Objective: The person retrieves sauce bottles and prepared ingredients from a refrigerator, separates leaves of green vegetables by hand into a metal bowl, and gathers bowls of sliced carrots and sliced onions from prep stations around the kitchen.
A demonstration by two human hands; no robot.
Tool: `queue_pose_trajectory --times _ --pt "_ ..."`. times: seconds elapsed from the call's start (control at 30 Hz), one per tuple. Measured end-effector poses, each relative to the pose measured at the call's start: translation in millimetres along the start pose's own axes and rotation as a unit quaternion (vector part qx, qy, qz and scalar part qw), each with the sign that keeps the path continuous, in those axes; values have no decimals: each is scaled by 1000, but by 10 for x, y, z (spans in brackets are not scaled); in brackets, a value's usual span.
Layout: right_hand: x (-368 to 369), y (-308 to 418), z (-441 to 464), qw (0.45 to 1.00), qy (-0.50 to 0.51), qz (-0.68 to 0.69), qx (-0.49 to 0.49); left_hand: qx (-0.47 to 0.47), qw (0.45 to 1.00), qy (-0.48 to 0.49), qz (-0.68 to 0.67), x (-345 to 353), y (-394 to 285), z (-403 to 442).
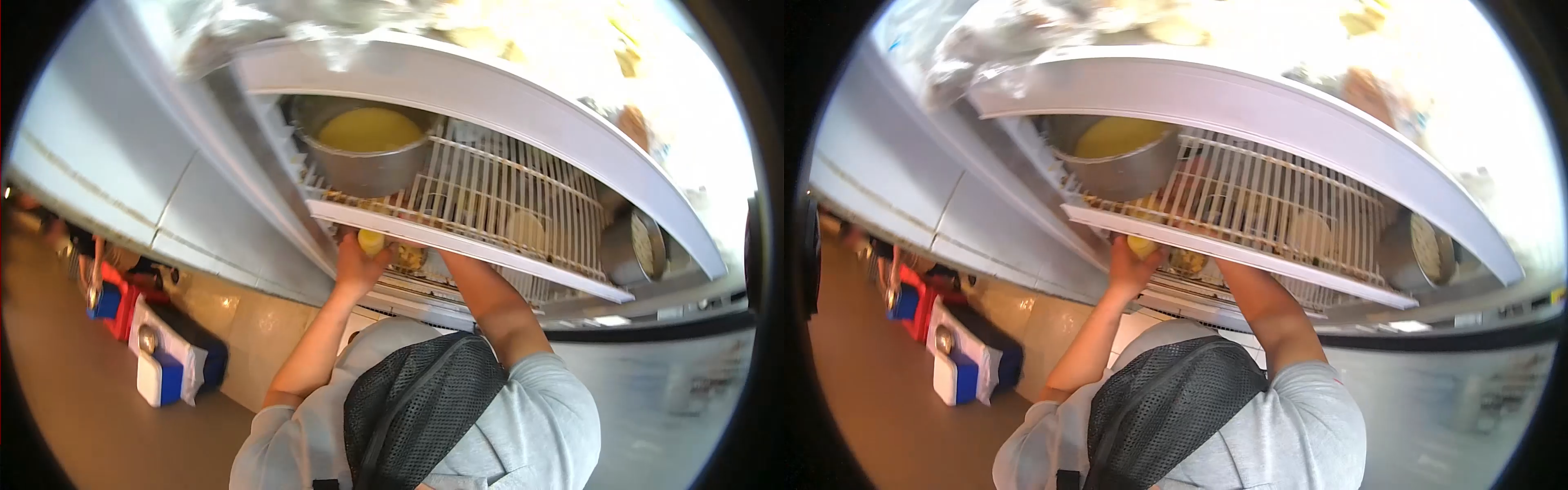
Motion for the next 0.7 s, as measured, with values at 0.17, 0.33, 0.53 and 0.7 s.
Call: queue_pose_trajectory --times 0.17,0.33,0.53,0.7 --pt "-1 218 -344 972 226 58 35 90 990 -34 -107 25 94 60" --pt "-238 802 -558 970 158 181 -45 131 987 71 -67 -181 120 125" --pt "-325 860 -684 971 158 180 21 129 965 164 -157 -120 139 183" --pt "-538 -36 -609 999 -9 28 35 94 981 125 -115 -85 212 166"
Point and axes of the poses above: each hand's wrist, its own z-axis towards the middle knuckle, its own x-axis out of the palm, y = z × x, the point moved 3 cm from there along z, towards the middle knuckle, and after that the axes turned 1 degree about -y, right-handed, at the moved point
